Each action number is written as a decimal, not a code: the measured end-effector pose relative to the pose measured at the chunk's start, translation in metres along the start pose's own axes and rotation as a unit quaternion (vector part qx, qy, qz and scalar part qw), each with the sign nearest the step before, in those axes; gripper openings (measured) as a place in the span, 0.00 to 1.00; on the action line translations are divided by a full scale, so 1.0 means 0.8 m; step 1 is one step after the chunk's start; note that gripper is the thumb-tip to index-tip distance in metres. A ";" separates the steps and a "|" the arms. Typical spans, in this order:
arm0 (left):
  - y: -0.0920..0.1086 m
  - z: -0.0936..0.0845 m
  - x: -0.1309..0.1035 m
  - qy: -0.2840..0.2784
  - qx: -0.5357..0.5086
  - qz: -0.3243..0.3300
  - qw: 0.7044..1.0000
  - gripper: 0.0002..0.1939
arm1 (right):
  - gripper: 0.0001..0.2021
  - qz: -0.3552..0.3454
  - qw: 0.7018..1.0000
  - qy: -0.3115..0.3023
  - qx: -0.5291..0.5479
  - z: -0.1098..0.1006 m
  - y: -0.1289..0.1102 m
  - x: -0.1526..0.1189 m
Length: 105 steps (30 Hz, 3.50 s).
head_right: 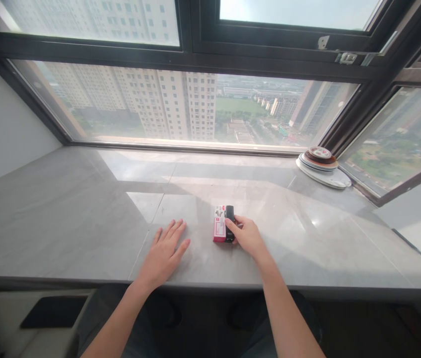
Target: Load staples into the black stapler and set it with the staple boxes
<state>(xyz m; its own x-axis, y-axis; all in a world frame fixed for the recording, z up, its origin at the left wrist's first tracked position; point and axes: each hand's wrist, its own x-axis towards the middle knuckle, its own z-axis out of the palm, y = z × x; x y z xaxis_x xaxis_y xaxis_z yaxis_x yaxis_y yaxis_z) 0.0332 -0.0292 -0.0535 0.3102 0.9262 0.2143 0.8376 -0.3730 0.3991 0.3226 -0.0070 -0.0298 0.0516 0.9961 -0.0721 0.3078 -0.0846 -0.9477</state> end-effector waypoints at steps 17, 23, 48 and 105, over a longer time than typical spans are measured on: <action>0.017 -0.005 0.040 0.193 -0.090 -0.123 0.969 0.32 | 0.25 -0.077 0.981 0.159 -0.081 0.087 0.011 -0.020; -0.058 -0.030 0.076 0.231 -0.056 -0.137 0.962 0.32 | 0.24 -0.087 0.978 0.176 -0.065 0.083 0.016 -0.029; -0.103 -0.062 0.107 0.205 -0.027 -0.127 0.970 0.19 | 0.29 -0.065 0.983 0.167 -0.043 0.083 0.009 -0.032; 0.017 -0.017 -0.018 0.036 -0.033 0.017 0.999 0.29 | 0.13 -0.162 0.979 0.121 0.011 0.155 -0.066 0.010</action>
<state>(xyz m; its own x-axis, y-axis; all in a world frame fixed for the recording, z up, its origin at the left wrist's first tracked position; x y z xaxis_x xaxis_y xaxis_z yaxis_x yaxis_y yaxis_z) 0.0342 -0.0484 -0.0387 0.3029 0.9072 0.2919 0.7954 -0.4093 0.4470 0.1890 0.0091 -0.0186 0.1794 0.9348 0.3065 0.3243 0.2379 -0.9155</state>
